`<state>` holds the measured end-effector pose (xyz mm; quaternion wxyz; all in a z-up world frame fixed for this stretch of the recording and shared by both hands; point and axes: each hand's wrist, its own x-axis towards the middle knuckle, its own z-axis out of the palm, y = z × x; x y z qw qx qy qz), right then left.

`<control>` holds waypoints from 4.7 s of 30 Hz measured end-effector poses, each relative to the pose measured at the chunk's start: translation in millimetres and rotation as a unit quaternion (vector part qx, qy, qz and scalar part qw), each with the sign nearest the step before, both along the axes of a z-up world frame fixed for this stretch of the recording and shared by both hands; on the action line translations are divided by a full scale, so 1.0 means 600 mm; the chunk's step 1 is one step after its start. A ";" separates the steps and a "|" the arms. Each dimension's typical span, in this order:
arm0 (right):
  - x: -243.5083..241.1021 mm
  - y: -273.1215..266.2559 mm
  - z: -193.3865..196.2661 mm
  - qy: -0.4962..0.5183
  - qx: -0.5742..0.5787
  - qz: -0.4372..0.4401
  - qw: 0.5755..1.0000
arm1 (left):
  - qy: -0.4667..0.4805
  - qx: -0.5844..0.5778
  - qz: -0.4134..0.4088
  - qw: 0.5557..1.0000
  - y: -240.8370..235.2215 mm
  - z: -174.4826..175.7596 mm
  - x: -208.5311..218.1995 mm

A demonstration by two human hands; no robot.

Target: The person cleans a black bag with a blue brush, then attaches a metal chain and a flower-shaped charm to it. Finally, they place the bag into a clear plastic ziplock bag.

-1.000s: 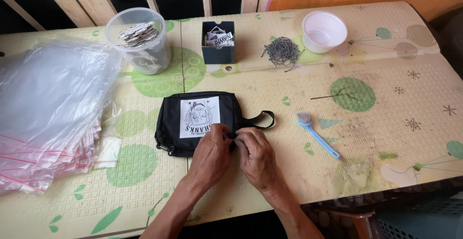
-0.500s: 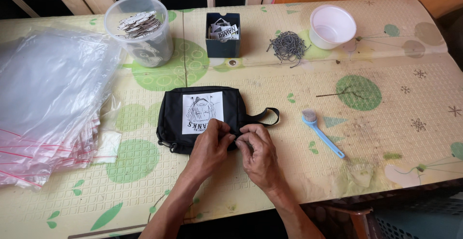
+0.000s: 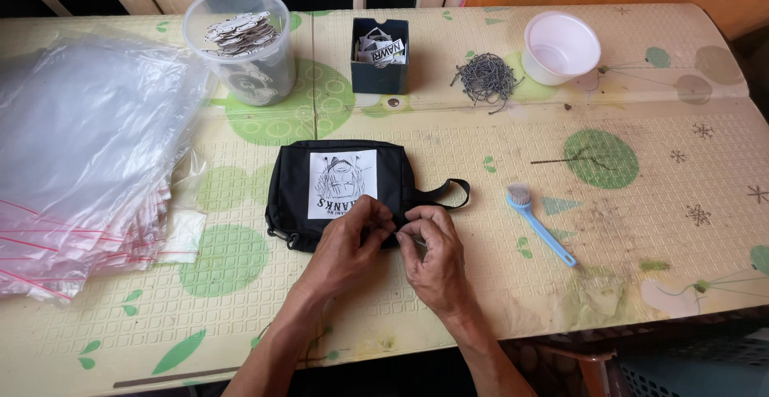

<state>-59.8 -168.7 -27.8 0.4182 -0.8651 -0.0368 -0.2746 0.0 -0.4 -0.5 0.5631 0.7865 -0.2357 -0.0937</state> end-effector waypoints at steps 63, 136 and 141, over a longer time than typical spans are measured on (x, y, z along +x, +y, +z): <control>-0.008 0.010 0.041 0.013 -0.058 0.049 0.997 | -0.033 0.037 0.030 0.998 -0.016 -0.053 -0.010; 0.010 -0.005 0.048 0.074 0.060 0.079 0.992 | 0.042 -0.074 0.083 0.993 -0.004 -0.057 0.002; 0.010 0.009 0.045 0.060 0.049 0.057 0.995 | 0.048 -0.064 0.086 0.993 -0.002 -0.049 0.001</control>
